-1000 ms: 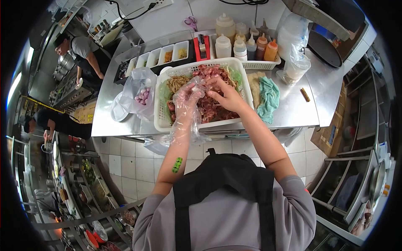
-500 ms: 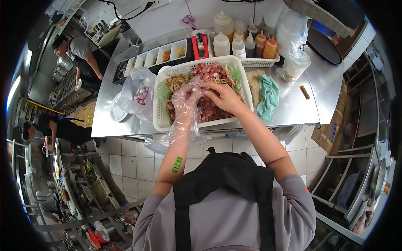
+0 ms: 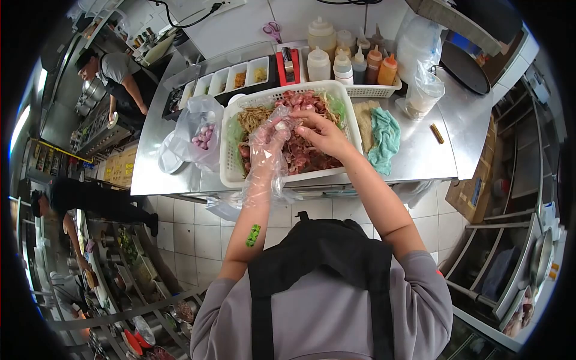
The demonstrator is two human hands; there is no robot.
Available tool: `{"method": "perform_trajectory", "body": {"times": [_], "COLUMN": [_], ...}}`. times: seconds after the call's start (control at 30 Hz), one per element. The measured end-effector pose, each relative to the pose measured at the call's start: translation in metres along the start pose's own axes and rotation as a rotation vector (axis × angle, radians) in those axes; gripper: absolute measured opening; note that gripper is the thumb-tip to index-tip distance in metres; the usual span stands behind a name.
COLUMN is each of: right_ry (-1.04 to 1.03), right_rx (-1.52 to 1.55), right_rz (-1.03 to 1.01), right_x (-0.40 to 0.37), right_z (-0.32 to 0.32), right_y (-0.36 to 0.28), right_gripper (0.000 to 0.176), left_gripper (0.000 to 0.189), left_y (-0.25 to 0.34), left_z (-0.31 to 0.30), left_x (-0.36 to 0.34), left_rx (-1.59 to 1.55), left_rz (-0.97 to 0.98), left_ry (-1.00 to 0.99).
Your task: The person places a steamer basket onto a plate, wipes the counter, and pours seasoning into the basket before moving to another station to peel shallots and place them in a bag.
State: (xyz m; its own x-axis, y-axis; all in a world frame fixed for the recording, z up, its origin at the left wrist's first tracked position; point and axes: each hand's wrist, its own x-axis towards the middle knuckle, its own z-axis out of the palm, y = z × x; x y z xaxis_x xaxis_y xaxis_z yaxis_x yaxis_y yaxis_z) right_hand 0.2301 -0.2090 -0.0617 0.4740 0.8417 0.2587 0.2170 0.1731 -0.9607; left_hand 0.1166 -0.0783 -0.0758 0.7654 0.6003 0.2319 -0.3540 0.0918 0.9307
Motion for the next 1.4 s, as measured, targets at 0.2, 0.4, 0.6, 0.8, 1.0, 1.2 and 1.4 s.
{"method": "perform_trajectory", "body": {"times": [0.2,0.4,0.6,0.8,1.0,1.2,1.4], "right_ry": [-0.057,-0.025,0.034,0.075,-0.003,-0.008,0.044], "right_rx": [-0.02,-0.1,-0.262,-0.173,-0.163,-0.241,-0.284], "right_rz": [-0.071,-0.181,-0.174,-0.105,-0.214,-0.23,-0.236], "right_x": [0.001,0.002,0.002,0.004,0.001,0.001,0.002], "right_z": [0.005,0.01,0.01,0.009,0.01,0.011,0.013], "right_y": [0.009,0.009,0.007,0.008,0.004,0.004,0.002], "right_gripper": [0.032,0.033,0.03,0.031,0.035,0.035,0.032], "left_gripper": [0.042,0.044,0.043,0.045,0.045,0.042,0.04], "left_y": [-0.005,-0.011,-0.015,-0.01,-0.019,-0.015,-0.019], "left_z": [-0.002,-0.006,-0.014,-0.001,-0.009,-0.011,-0.014], "left_x": [0.001,0.005,0.006,0.004,0.007,0.006,0.007], "left_rx": [-0.168,-0.185,0.033,-0.07,-0.097,0.027,0.018], "left_rz": [-0.13,-0.126,-0.145,-0.151,-0.118,-0.132,-0.119], "left_ry": [0.087,0.063,0.015,0.125,0.118,0.141,0.114]}}
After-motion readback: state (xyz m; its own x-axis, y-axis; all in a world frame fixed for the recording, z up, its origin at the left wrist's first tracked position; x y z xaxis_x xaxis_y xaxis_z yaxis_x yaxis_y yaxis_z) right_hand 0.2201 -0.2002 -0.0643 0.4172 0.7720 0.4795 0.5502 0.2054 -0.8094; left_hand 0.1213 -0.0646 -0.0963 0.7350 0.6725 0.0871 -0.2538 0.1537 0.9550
